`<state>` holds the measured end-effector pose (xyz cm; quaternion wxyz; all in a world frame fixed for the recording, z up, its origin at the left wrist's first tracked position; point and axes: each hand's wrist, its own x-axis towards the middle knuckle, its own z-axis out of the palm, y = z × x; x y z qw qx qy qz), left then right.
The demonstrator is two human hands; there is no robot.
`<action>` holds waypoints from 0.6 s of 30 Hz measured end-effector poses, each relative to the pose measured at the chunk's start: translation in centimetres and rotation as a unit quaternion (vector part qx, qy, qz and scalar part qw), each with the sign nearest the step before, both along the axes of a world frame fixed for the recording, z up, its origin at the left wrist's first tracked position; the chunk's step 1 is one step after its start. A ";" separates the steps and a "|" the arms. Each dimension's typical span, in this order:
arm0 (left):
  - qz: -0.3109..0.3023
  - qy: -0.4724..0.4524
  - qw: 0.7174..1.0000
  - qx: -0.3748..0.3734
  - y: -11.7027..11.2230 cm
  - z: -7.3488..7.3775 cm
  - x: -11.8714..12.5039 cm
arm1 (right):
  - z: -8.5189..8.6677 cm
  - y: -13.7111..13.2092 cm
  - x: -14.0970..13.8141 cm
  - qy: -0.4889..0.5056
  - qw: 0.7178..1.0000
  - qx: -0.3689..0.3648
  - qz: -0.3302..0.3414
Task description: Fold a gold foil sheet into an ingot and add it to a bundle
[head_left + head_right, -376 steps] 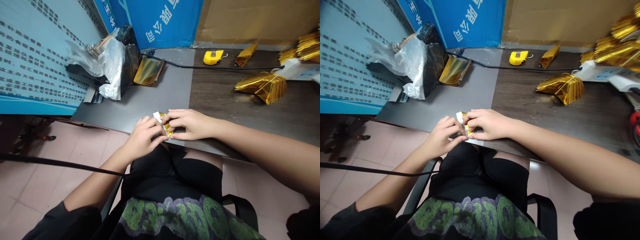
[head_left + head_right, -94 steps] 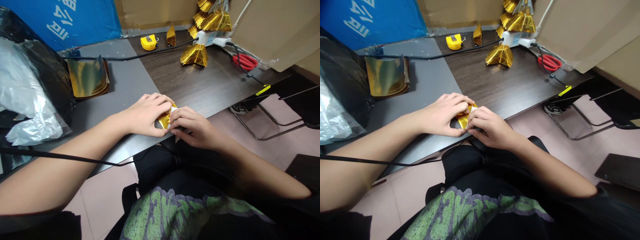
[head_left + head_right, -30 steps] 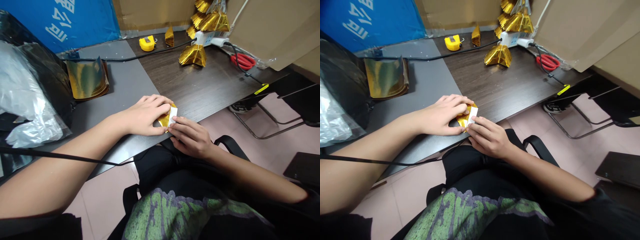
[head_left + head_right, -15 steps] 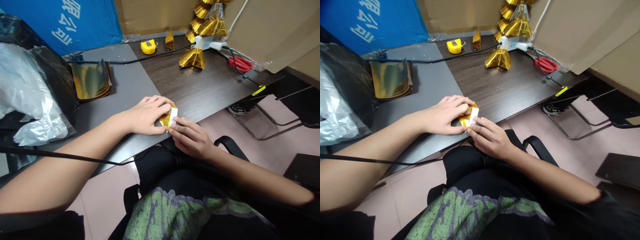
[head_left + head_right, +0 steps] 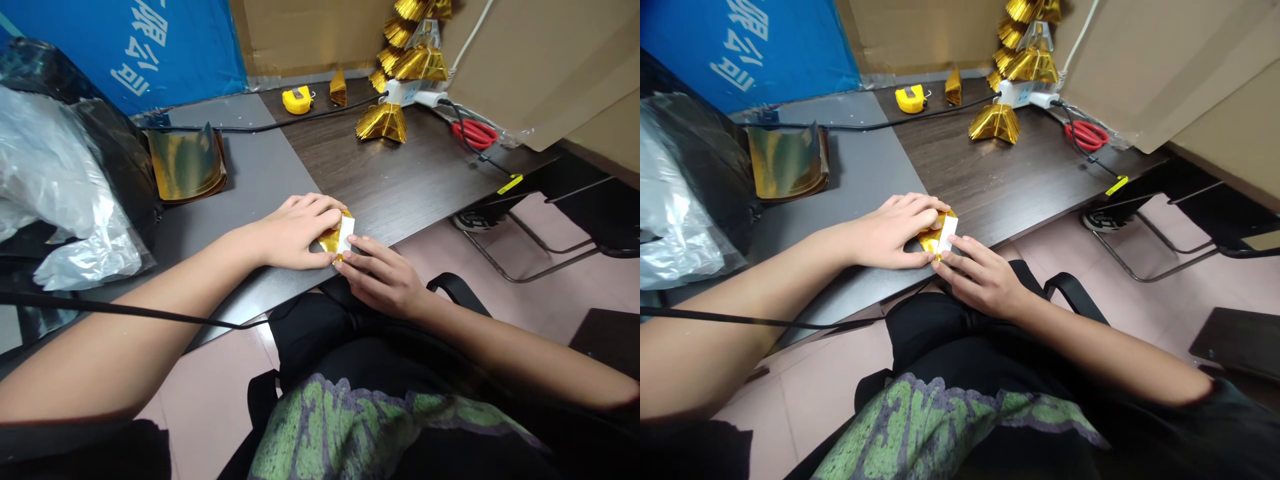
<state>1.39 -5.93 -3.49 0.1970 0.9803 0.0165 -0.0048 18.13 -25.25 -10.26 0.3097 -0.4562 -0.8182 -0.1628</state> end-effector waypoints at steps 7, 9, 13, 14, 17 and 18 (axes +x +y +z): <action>-0.003 -0.004 1.000 0.004 0.0 0.0 -0.1 | 0.2 0.2 -0.5 0.043 0.999 0.005 -0.009; -0.003 -0.006 1.000 0.004 0.0 -0.1 -0.1 | 0.2 0.2 -0.6 0.042 0.999 0.007 -0.012; -0.003 -0.004 1.000 0.005 0.0 -0.2 0.0 | 0.0 0.2 -0.4 0.030 0.999 0.012 -0.014; -0.002 -0.003 1.000 0.005 0.0 -0.2 0.0 | 0.0 0.2 -0.3 0.026 0.999 0.014 -0.013; 0.000 -0.001 1.000 0.008 0.0 -0.1 0.0 | 0.0 0.3 -0.1 0.009 1.000 0.019 -0.010; 0.000 -0.001 1.000 0.008 0.0 -0.1 0.0 | 0.1 0.3 0.0 0.003 1.000 0.018 -0.008</action>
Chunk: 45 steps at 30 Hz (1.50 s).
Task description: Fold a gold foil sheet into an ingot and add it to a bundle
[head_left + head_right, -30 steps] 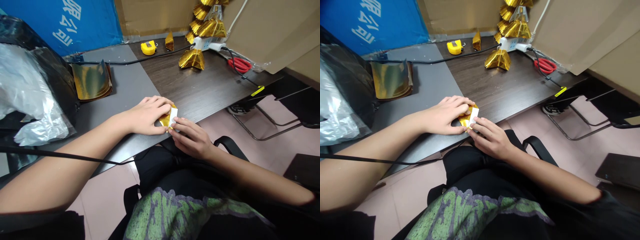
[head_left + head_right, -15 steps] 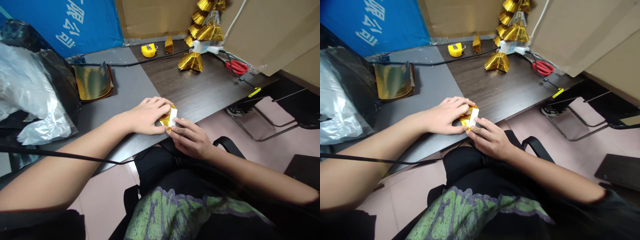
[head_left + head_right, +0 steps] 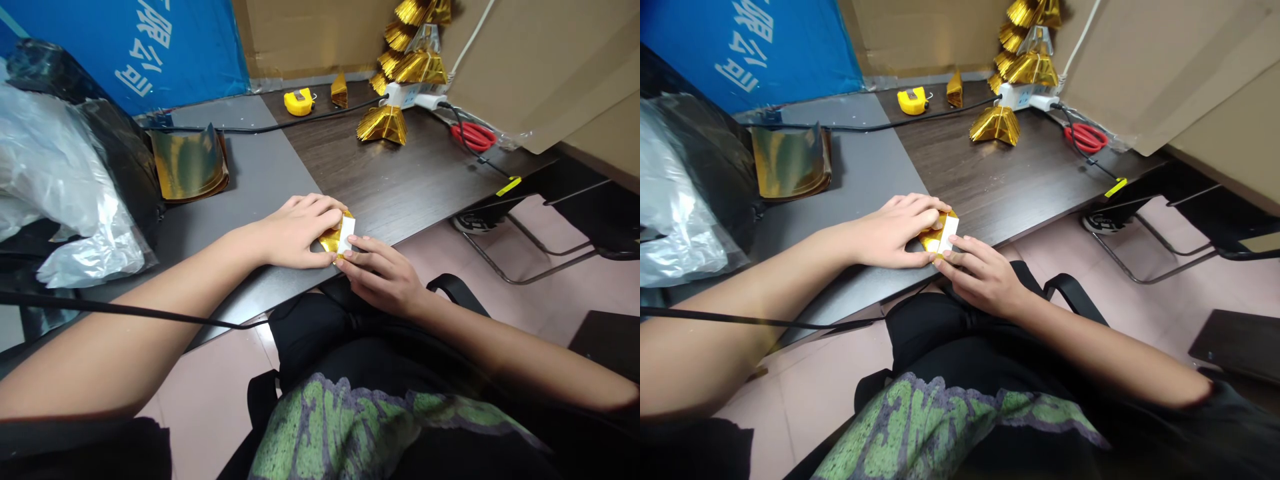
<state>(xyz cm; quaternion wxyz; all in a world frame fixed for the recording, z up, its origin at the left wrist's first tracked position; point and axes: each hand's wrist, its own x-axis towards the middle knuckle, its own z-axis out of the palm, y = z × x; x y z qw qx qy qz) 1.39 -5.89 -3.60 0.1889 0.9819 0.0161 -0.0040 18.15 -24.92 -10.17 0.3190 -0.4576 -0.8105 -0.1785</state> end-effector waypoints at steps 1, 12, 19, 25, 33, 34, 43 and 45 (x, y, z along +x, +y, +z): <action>0.000 0.000 1.000 0.000 0.0 0.0 0.0 | 0.1 0.0 0.1 -0.005 1.000 -0.003 0.002; -0.001 -0.008 1.000 0.002 0.1 -0.3 0.0 | -0.1 0.2 -0.1 0.008 1.000 -0.004 -0.007; -0.001 -0.010 1.000 0.000 0.1 -0.4 0.0 | 0.1 0.3 0.1 0.013 1.000 -0.024 0.000; 0.000 -0.007 1.000 0.020 -0.1 0.0 0.1 | 2.1 0.2 0.5 0.075 0.989 -0.126 0.030; -0.003 -0.032 0.999 0.016 0.0 0.1 0.0 | 3.5 2.9 4.4 0.074 0.991 -0.104 0.040; -0.004 -0.033 0.999 0.017 0.1 0.1 -0.1 | 3.6 3.3 4.8 0.086 0.988 -0.119 0.036; 0.019 -0.041 0.999 0.005 0.2 0.4 -0.5 | 3.9 4.9 5.1 0.097 0.968 -0.228 0.038; 0.037 -0.017 0.999 0.009 0.1 1.0 -0.7 | 3.9 4.6 5.2 0.094 0.970 -0.218 0.047</action>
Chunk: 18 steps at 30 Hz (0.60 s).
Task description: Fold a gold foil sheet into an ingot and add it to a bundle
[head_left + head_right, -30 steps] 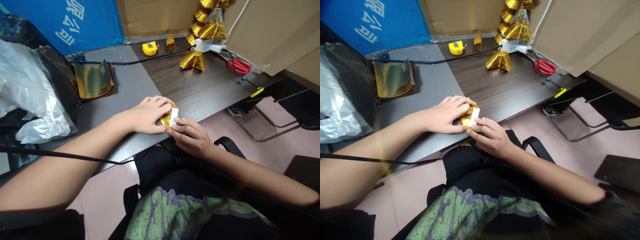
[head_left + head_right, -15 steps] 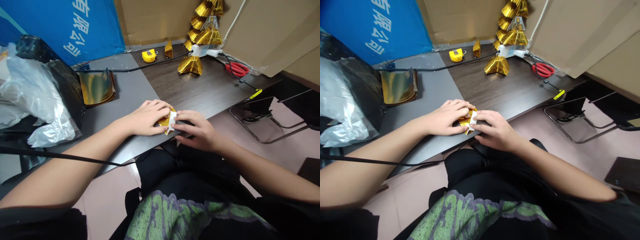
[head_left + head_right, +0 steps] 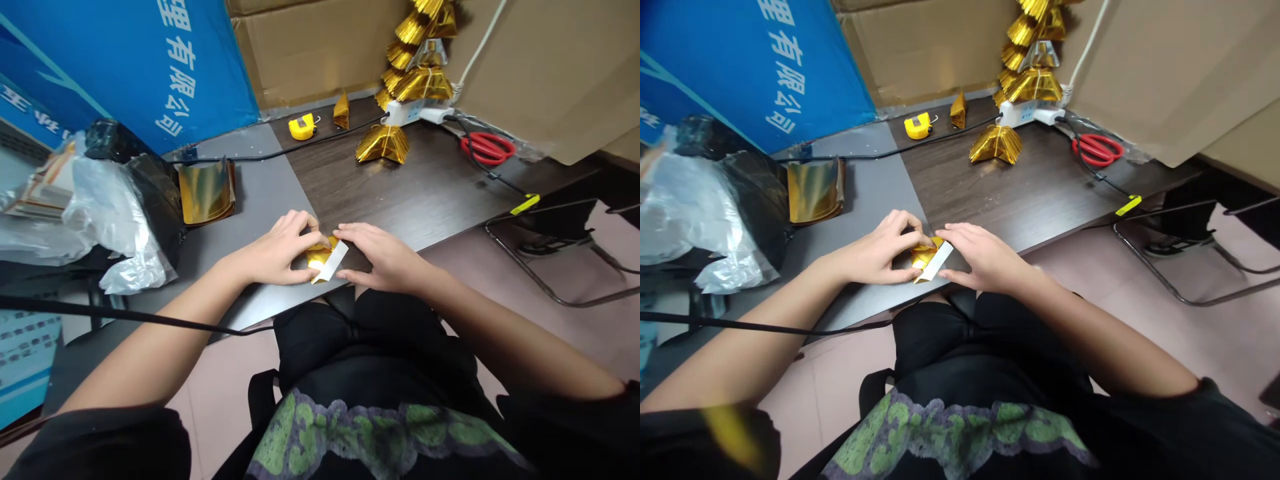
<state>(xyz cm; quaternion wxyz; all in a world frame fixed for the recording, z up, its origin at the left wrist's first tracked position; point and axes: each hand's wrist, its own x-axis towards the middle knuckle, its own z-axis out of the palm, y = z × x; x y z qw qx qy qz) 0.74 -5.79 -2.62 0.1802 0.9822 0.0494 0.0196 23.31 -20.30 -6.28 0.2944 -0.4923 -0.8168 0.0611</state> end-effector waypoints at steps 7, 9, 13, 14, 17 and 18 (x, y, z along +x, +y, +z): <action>0.085 0.051 0.995 0.002 -2.1 1.7 -0.8 | -0.1 0.3 0.7 0.016 1.000 -0.014 0.011; 0.095 0.024 0.995 -0.020 -3.3 1.4 -1.3 | -0.3 0.6 1.0 0.018 0.999 0.012 0.031; 0.133 -0.093 0.986 -0.049 -5.6 -0.1 -2.2 | -0.1 0.7 1.5 -0.001 0.997 0.050 0.064; 0.144 -0.115 0.982 -0.041 -6.1 -0.3 -2.4 | 0.0 0.7 1.7 -0.005 0.996 0.049 0.073; 0.178 -0.116 0.977 -0.001 -7.2 -0.6 -2.8 | 0.3 0.5 2.2 -0.017 0.994 0.036 0.099; 0.188 -0.104 0.977 0.008 -7.5 -0.5 -3.0 | 0.4 0.5 2.4 -0.018 0.994 0.030 0.106</action>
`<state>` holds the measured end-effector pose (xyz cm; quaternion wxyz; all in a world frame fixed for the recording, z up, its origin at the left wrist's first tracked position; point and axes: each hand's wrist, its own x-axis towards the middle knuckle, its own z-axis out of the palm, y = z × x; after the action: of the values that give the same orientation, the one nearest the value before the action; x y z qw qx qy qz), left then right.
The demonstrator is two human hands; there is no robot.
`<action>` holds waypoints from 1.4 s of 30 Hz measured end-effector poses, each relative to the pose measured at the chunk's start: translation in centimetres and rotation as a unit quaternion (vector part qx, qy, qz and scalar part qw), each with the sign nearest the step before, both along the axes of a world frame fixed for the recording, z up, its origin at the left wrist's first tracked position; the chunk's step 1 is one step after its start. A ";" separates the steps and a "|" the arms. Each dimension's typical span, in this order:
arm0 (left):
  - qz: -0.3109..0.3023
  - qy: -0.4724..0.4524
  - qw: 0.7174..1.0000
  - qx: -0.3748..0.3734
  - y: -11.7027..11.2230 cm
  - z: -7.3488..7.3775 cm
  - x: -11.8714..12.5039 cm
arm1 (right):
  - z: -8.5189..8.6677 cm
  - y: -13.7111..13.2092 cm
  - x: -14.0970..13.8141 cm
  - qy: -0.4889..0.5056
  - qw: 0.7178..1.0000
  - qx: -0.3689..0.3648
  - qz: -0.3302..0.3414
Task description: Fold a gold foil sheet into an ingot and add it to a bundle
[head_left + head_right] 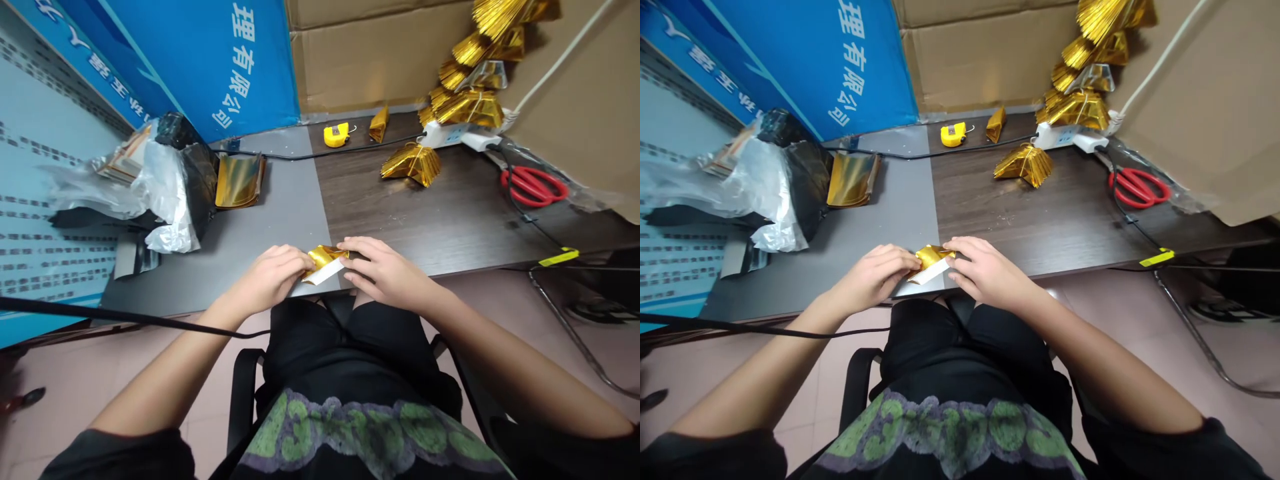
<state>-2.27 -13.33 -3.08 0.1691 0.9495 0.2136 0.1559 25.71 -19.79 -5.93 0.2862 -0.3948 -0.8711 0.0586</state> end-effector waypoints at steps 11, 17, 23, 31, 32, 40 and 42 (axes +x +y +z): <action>-0.017 0.104 0.992 -0.066 -1.7 1.2 -2.3 | 0.0 -0.6 0.6 -0.020 0.999 -0.035 0.028; 0.000 0.106 0.993 -0.054 -2.0 1.0 -2.2 | -0.1 -1.0 0.6 -0.038 0.999 -0.010 0.032; 0.006 0.122 0.992 0.012 -2.9 0.8 -1.6 | -0.3 -1.9 0.1 -0.013 0.999 0.038 0.024; 0.069 0.001 0.993 0.100 -4.7 -1.5 -1.0 | -0.6 -3.0 -0.4 0.052 0.998 0.035 0.017; 0.071 -0.008 0.991 0.110 -4.8 -1.6 -0.9 | -0.6 -3.0 -0.4 0.055 0.998 0.036 0.012; 0.115 -0.082 0.987 0.082 -5.0 -2.1 -0.5 | -1.1 -2.9 -0.9 0.114 0.993 0.018 -0.026; 0.128 -0.099 0.985 0.066 -5.1 -2.3 -0.3 | -1.3 -2.8 -1.0 0.125 0.992 0.021 -0.030</action>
<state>-2.61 -18.41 -5.34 0.1051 0.9033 0.3048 0.2829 24.74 -22.55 -7.19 0.4022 -0.4046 -0.8174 0.0806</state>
